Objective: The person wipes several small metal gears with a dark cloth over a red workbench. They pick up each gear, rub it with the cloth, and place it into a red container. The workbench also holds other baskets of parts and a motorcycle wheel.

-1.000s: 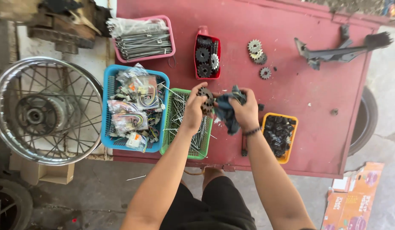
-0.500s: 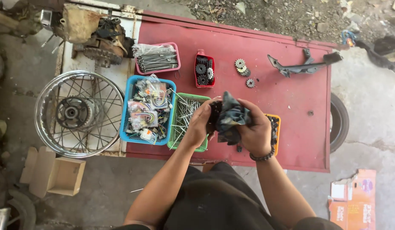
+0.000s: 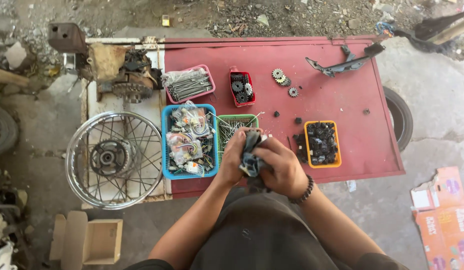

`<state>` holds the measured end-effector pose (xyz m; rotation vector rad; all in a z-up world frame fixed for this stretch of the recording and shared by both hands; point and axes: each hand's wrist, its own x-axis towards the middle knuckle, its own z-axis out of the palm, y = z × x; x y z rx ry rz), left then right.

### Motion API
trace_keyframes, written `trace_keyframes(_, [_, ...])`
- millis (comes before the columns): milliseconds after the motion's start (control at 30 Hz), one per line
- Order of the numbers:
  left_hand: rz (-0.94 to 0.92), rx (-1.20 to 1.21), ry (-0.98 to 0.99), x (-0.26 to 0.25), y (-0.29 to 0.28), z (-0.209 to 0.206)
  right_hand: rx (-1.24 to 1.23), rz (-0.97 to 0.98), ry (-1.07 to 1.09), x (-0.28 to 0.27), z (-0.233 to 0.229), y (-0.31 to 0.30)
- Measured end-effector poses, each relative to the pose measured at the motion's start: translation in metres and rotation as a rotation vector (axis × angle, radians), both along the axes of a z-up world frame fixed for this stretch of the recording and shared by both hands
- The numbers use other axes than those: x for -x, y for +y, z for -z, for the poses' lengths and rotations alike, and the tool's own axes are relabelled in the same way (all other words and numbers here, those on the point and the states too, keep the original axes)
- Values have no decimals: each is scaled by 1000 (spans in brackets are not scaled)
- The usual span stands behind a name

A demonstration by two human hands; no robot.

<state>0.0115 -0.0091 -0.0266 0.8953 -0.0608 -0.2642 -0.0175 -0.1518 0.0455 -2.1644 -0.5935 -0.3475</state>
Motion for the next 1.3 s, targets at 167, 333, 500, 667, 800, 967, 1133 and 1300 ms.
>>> trace_keyframes(167, [89, -203, -186, 0, 17, -39, 38, 189, -84, 7, -7, 12])
trace_keyframes(333, [86, -88, -128, 1, 15, -33, 76, 147, -148, 13, -10, 11])
trace_keyframes(500, [73, -228, -252, 6, 5, -37, -8, 329, -200, 16, -7, 12])
trace_keyframes(667, [-54, -379, -239, 11, -9, -54, 111, 84, -285, 19, -32, -3])
trace_keyframes(800, [59, -275, -128, 20, -43, -75, 217, 132, -253, 19, -4, -60])
trace_keyframes(967, [24, -176, -76, 25, -100, -37, 151, 200, -119, 18, -25, -95])
trace_keyframes(1133, [-112, -117, -66, 16, -130, -39, 20, -66, -67, 18, -32, -128])
trace_keyframes(1300, [-16, -123, 6, 35, -154, -51, 86, 85, -155, -9, -35, -163])
